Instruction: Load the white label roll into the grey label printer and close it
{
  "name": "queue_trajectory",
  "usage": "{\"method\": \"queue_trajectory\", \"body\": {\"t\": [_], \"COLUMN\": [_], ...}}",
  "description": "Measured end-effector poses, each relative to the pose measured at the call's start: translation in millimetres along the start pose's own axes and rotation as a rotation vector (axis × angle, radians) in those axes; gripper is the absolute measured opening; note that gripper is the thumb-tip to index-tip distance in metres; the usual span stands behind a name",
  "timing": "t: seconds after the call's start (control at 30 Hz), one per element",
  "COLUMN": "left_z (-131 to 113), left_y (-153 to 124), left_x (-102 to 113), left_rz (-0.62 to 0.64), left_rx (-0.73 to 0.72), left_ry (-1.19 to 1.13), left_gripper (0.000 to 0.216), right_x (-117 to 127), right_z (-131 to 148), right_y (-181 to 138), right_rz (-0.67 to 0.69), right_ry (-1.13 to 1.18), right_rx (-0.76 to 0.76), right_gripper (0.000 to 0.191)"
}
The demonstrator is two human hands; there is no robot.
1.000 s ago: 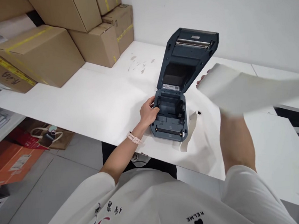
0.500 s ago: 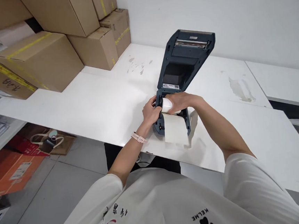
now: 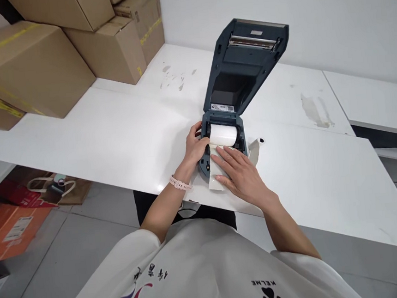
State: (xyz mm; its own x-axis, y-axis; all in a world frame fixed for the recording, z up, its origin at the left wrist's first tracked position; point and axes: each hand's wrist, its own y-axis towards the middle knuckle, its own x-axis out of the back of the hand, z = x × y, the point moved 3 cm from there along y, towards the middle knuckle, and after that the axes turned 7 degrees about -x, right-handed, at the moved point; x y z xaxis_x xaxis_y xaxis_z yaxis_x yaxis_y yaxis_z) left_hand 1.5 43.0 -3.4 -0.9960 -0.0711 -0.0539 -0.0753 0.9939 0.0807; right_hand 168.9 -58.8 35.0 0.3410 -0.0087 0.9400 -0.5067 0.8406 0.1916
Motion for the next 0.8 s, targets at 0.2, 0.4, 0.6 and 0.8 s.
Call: {"method": "queue_trajectory", "body": {"t": [0.2, 0.4, 0.6, 0.8], "left_z": [3.3, 3.9, 6.9, -4.8], "left_y": [1.9, 0.5, 6.0, -33.8], "left_x": [-0.4, 1.2, 0.8, 3.7], "left_rz": [0.008, 0.024, 0.010, 0.081], "left_rx": [0.001, 0.007, 0.016, 0.106], "left_ry": [-0.069, -0.036, -0.066, -0.026], "left_gripper": [0.075, 0.074, 0.074, 0.070], "right_x": [-5.4, -8.3, -8.2, -2.9], "right_z": [-1.5, -2.4, -3.2, -1.7], "right_y": [2.3, -0.6, 1.4, 1.6], "right_rz": [-0.018, -0.032, 0.020, 0.043], "right_ry": [-0.030, -0.019, -0.024, 0.129], "right_rx": [0.023, 0.025, 0.025, -0.014], "right_gripper": [0.069, 0.077, 0.078, 0.069]}}
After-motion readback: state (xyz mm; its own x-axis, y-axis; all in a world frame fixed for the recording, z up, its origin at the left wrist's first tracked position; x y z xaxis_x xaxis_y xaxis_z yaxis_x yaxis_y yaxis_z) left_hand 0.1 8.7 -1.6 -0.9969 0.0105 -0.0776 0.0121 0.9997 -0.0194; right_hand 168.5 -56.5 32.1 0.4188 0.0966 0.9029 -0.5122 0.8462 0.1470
